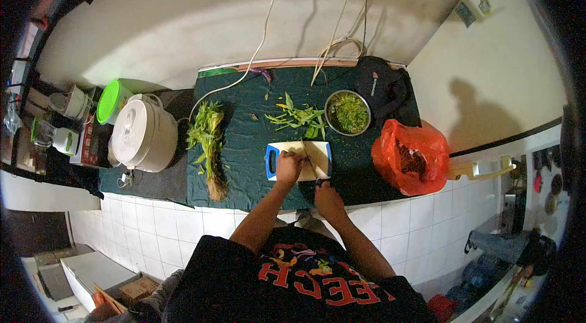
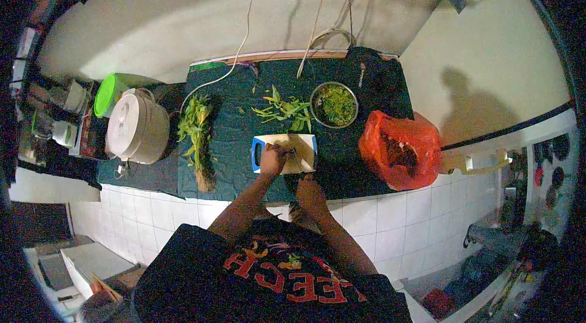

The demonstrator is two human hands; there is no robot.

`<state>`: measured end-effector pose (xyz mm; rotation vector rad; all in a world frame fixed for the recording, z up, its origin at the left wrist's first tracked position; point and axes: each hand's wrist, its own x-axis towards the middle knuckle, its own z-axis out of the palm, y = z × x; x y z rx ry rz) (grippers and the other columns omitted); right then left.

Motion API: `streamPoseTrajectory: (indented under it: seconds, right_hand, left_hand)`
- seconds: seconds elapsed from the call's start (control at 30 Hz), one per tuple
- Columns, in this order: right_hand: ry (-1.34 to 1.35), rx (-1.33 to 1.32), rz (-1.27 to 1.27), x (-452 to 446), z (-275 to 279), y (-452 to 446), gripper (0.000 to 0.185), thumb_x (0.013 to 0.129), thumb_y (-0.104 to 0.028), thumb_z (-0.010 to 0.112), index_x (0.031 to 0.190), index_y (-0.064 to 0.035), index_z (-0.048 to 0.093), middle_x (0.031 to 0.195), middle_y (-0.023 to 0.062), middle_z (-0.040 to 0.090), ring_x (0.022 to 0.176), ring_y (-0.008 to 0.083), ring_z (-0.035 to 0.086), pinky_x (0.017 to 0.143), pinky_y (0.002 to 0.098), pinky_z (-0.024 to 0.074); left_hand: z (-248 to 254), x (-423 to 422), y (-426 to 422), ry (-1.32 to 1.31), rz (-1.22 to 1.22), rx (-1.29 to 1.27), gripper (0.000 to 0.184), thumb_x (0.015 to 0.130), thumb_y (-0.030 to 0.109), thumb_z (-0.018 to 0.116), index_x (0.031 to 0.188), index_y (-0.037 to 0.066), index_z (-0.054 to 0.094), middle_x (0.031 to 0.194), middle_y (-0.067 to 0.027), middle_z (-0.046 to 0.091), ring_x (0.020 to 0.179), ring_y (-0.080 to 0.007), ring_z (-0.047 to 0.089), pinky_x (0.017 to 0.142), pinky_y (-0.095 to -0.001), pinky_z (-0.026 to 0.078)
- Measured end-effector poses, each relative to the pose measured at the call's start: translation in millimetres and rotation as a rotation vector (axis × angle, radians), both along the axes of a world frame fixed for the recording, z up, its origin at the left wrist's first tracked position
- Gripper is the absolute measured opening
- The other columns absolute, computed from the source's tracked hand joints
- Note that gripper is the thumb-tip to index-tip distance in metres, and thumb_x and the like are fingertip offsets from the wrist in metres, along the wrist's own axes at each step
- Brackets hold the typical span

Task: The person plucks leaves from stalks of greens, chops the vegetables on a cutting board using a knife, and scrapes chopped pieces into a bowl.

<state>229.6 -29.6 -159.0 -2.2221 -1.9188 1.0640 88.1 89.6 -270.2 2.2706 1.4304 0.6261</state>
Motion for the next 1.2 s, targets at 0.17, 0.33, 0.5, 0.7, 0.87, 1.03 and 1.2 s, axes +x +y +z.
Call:
streamPoseTrajectory:
  seconds: [0.17,0.33,0.5,0.7,0.87,1.03,1.2]
  right_hand:
    - [-0.068,0.091,-0.037,-11,-49,-32,0.037,0.1,-0.031,0.044,0.112,0.0035,0.042,0.088,0.0294,0.066,0.081,0.0447,0.067,0.072,0.0547,0.0545]
    - [0.017,0.05,-0.156,-9,-26,-5,0.037,0.1,-0.03,0.044,0.113,0.0052,0.04,0.083,0.0299,0.065,0.08,0.0463,0.066,0.071,0.0548,0.0546]
    - [0.015,0.169,-0.073,-8,-15,-4,0.037,0.1,-0.029,0.044,0.114,0.0058,0.041,0.084,0.0308,0.065,0.081,0.0457,0.067,0.069,0.0542,0.0547]
    - [-0.03,0.296,-0.049,-15,-38,-33,0.036,0.1,-0.03,0.045,0.111,0.004,0.044,0.089,0.0305,0.065,0.083,0.0448,0.067,0.07,0.0544,0.0548]
    - [-0.074,-0.009,-0.2,-19,-5,9,0.034,0.1,-0.03,0.045,0.11,0.0031,0.043,0.09,0.029,0.066,0.085,0.0454,0.067,0.07,0.0518,0.0559]
    - [-0.06,0.008,-0.094,-13,-73,-23,0.033,0.1,-0.03,0.045,0.108,0.0022,0.044,0.089,0.028,0.066,0.085,0.0459,0.066,0.07,0.0521,0.0557]
    - [-0.039,0.102,-0.234,-21,-38,-10,0.034,0.1,-0.031,0.045,0.109,0.0026,0.045,0.084,0.0283,0.066,0.079,0.0442,0.067,0.068,0.0519,0.0556]
  left_hand:
    - [19,0,0,0.018,0.023,-0.022,0.02,0.074,0.024,0.071,0.092,0.017,0.076,0.086,-0.0084,0.067,0.087,-0.0318,0.056,0.08,-0.0441,0.046]
    - [20,4,-1,0.102,0.112,-0.063,0.021,0.076,0.032,0.071,0.093,0.022,0.077,0.087,-0.0078,0.067,0.089,-0.0315,0.056,0.079,-0.0447,0.045]
    - [30,7,-1,0.244,0.209,-0.138,0.02,0.077,0.036,0.07,0.09,0.023,0.077,0.088,-0.0075,0.066,0.091,-0.031,0.059,0.075,-0.047,0.045]
    - [28,5,1,0.224,0.221,-0.175,0.019,0.077,0.035,0.07,0.088,0.021,0.075,0.097,-0.0047,0.065,0.093,-0.0301,0.059,0.078,-0.046,0.045]
    - [20,1,-2,0.15,0.188,-0.153,0.019,0.078,0.031,0.07,0.092,0.019,0.074,0.097,-0.0038,0.065,0.095,-0.0297,0.059,0.081,-0.045,0.045]
    - [21,-4,-5,0.064,0.087,-0.134,0.016,0.08,0.023,0.067,0.092,0.013,0.073,0.099,-0.0039,0.065,0.094,-0.0294,0.058,0.083,-0.0439,0.046]
    - [15,-11,-11,0.051,-0.046,0.043,0.016,0.08,0.019,0.065,0.091,0.011,0.072,0.1,-0.0048,0.064,0.099,-0.029,0.055,0.085,-0.0427,0.045]
